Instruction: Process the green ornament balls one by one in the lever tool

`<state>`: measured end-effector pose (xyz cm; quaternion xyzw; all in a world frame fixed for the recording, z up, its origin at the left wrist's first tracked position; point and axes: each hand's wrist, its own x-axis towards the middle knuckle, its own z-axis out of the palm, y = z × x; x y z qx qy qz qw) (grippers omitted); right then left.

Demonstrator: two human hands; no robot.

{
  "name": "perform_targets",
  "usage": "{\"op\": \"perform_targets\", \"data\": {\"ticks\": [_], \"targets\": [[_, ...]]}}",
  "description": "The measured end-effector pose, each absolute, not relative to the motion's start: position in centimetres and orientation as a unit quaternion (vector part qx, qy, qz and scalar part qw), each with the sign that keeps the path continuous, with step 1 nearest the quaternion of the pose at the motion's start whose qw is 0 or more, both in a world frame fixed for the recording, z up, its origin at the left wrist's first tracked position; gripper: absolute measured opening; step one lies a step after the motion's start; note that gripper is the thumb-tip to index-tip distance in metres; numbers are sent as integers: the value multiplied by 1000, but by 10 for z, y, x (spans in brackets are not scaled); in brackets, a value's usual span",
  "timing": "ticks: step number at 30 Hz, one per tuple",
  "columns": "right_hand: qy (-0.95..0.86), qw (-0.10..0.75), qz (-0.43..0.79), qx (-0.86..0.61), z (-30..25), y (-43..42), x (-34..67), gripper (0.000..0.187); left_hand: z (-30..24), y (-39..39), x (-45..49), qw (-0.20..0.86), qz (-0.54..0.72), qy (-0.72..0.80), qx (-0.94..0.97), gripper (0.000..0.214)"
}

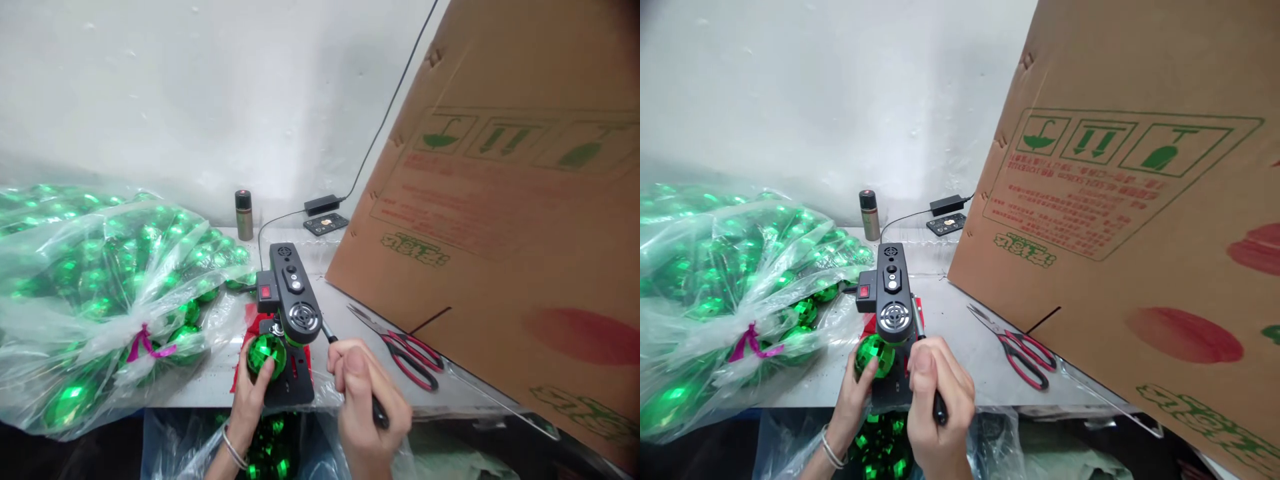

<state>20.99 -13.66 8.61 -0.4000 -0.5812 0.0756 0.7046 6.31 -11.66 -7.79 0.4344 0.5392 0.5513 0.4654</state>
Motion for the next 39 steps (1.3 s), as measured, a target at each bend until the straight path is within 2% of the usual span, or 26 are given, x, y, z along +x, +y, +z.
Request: {"op": "perform_targets", "data": {"ticks": [3, 8, 20, 32, 39], "targets": [[-589, 703, 72, -392, 82, -137, 211, 36, -92, -113, 67, 371, 506, 599, 497, 87], [-594, 701, 58, -390, 83, -138, 210, 36, -111, -111, 69, 315, 485, 583, 571, 84], [-572, 711, 62, -403, 82, -140, 210, 40, -117, -110, 65, 313, 443, 519, 660, 83], [-581, 704, 34, -406, 93, -137, 209, 43, -108, -103, 73, 283, 440, 522, 674, 80], [-569, 718, 25, -400, 93, -135, 207, 45, -101, -94, 79, 352, 433, 527, 641, 87]]}}
